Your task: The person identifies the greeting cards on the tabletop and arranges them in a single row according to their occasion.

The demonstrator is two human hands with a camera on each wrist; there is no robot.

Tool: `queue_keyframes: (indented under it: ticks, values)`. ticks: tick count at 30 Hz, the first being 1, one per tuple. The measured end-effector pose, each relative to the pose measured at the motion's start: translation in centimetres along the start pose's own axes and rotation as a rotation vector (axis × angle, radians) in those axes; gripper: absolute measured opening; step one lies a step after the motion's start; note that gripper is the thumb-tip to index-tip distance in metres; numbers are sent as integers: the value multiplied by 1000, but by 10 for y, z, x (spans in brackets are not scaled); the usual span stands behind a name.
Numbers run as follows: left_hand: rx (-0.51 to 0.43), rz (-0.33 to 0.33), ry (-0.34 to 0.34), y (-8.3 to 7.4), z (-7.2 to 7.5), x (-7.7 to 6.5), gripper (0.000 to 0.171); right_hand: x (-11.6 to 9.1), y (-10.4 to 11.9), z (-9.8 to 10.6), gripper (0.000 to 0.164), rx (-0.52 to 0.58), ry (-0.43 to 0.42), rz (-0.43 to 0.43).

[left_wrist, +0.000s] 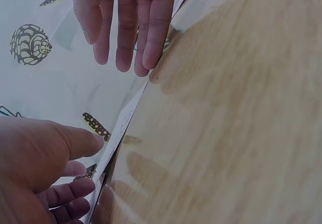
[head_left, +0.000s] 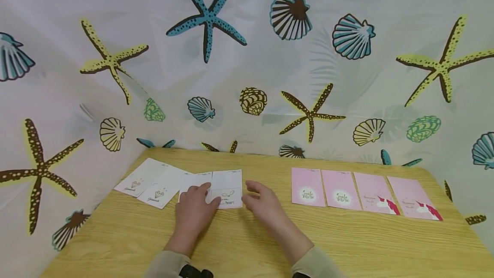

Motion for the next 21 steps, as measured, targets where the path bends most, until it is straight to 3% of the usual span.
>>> queue_keyframes:
  ticks: [14, 21]
  values:
    - [25, 0, -12, 1, -5, -2, 54, 1, -3, -5, 54, 30, 13, -43]
    - [18, 4, -6, -1, -4, -3, 53, 0, -1, -7, 54, 51, 14, -26]
Point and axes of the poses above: each hand's wrist, its own x-axis towards the middle knuckle, its own z-axis out of the back of the hand, y = z × x, the point moved 5 cm from there along x, towards the middle knuckle, and after that the axes turned 11 degrees about y, right-handed, at the moved point
